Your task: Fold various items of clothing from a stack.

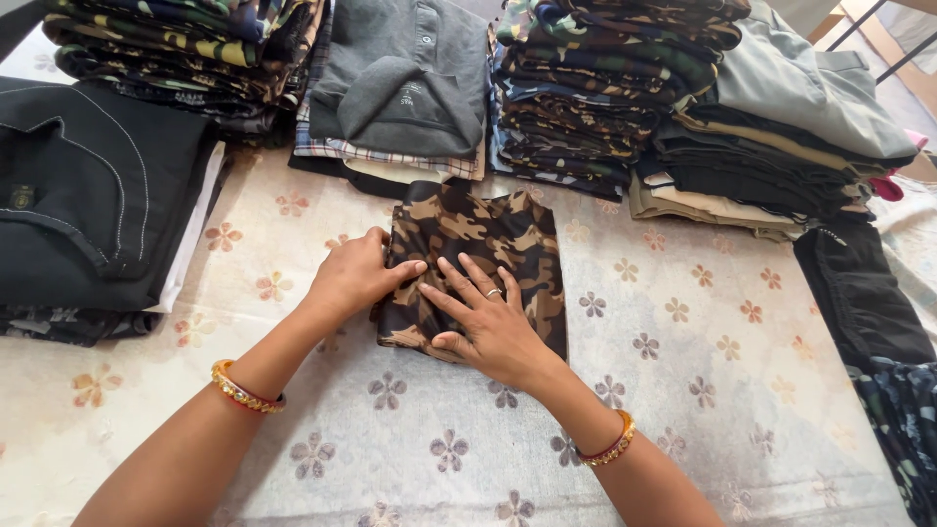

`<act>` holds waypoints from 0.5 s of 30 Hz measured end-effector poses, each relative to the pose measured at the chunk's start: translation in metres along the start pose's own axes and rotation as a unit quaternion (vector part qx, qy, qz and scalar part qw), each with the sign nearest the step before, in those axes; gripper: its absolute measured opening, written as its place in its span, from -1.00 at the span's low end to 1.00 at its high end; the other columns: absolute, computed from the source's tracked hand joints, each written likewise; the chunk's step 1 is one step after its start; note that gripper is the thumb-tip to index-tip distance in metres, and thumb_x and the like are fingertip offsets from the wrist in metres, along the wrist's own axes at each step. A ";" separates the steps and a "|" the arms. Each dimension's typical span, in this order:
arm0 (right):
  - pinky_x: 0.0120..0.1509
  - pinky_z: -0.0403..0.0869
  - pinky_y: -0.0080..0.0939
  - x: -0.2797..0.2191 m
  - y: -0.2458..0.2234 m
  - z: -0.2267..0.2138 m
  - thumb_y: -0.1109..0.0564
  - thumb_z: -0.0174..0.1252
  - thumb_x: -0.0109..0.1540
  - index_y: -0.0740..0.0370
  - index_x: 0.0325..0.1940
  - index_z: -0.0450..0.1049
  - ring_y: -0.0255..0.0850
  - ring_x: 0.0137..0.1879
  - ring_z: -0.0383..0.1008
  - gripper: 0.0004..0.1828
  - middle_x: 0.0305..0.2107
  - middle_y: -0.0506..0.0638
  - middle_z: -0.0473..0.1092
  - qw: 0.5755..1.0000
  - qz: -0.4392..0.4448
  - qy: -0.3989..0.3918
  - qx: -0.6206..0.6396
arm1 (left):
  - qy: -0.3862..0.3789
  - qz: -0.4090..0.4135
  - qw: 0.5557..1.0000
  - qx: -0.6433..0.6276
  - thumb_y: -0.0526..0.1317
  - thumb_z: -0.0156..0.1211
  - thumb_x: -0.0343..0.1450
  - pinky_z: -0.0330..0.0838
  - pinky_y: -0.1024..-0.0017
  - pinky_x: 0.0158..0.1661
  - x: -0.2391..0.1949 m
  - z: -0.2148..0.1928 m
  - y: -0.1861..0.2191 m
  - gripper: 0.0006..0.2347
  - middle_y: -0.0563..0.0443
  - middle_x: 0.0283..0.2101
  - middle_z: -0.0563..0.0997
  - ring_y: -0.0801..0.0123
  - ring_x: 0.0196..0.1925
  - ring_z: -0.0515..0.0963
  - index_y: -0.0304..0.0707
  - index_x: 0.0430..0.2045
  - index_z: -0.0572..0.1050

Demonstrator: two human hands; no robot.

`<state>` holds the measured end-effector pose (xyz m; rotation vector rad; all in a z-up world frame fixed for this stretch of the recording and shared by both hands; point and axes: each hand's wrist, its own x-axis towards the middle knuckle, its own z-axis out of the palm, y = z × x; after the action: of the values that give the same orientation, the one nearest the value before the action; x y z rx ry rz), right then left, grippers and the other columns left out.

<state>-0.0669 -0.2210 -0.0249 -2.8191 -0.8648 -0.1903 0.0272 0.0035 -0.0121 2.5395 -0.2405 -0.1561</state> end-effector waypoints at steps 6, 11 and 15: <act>0.58 -0.27 0.33 0.000 0.000 0.000 -0.46 -0.16 0.33 -0.25 0.55 0.16 -0.07 0.66 -0.24 -0.27 0.55 -0.05 -0.08 1.000 0.005 0.006 0.005 | -0.047 -0.036 0.993 0.106 0.39 0.15 0.32 0.55 0.07 -0.11 -0.013 -0.010 0.012 -0.40 -0.23 -0.28 0.70 -0.07 -0.13 0.68 -0.26 -0.42 0.67; 0.59 -0.26 0.33 0.000 0.001 0.001 -0.47 -0.15 0.32 -0.20 0.55 0.15 -0.04 0.65 -0.22 -0.24 0.55 -0.03 -0.06 1.000 0.002 0.012 0.015 | -0.067 0.013 0.996 -0.059 0.22 0.22 0.32 0.54 0.26 -0.21 -0.017 -0.003 0.005 -0.55 -0.08 -0.44 0.75 0.20 -0.34 0.72 -0.24 -0.53 0.70; 0.58 -0.27 0.34 0.002 -0.001 -0.005 -0.47 -0.16 0.31 -0.19 0.58 0.13 -0.02 0.65 -0.22 -0.21 0.54 0.00 -0.07 0.998 0.024 0.001 0.049 | -0.098 0.044 0.931 -0.348 -0.03 0.32 0.39 0.52 0.41 -0.32 0.006 0.038 -0.026 -0.70 -0.07 -0.40 0.70 0.43 -0.39 0.61 -0.37 -0.33 0.64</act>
<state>-0.0662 -0.2202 -0.0192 -2.7447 -0.7822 -0.1398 0.0305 0.0030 -0.0588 1.8024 -0.3104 -0.3869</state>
